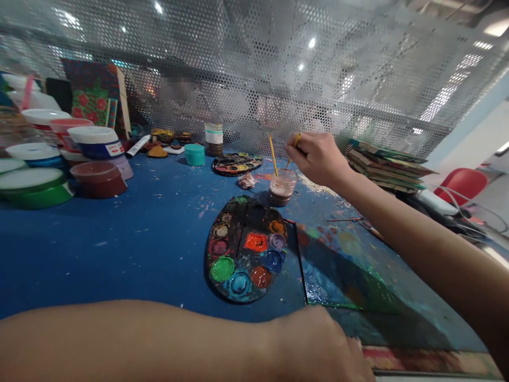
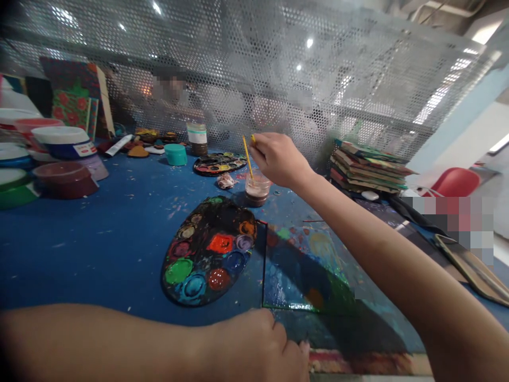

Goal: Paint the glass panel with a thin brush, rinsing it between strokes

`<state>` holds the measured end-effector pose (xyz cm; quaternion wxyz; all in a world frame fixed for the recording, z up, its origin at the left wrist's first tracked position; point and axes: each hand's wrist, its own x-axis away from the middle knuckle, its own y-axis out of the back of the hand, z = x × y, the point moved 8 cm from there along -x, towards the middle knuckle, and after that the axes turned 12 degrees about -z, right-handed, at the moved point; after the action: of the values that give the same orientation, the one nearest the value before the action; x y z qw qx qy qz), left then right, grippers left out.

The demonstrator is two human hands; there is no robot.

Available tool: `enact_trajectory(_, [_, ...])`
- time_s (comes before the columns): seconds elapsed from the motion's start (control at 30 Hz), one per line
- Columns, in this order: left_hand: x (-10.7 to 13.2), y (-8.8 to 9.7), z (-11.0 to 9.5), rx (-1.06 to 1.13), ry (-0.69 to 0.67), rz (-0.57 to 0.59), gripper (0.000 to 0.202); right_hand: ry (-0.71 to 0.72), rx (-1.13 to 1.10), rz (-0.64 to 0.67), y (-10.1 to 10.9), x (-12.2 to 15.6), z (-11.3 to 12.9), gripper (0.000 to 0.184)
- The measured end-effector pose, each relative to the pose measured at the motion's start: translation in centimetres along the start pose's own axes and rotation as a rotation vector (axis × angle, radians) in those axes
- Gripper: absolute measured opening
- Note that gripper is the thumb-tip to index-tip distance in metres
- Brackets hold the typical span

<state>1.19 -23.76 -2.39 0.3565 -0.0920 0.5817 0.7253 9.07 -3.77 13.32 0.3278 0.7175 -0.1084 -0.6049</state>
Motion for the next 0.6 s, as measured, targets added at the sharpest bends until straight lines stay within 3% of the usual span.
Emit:
enact_trajectory(0.3, [0.1,0.5,0.2,-0.014,-0.003,-0.029,0.016,0.038,-0.001,-0.032,0.4,0.7,-0.1,0.021])
enact_trajectory(0.47, [0.2,0.4,0.2,-0.006,-0.008,-0.036,0.02,0.211,0.002,-0.236,3.0,1.6,0.7,0.024])
enact_trajectory(0.6, [0.4,0.6,0.2,-0.026,-0.008,-0.051,0.021,0.177,-0.01,-0.4,6.0,4.2,-0.7,0.017])
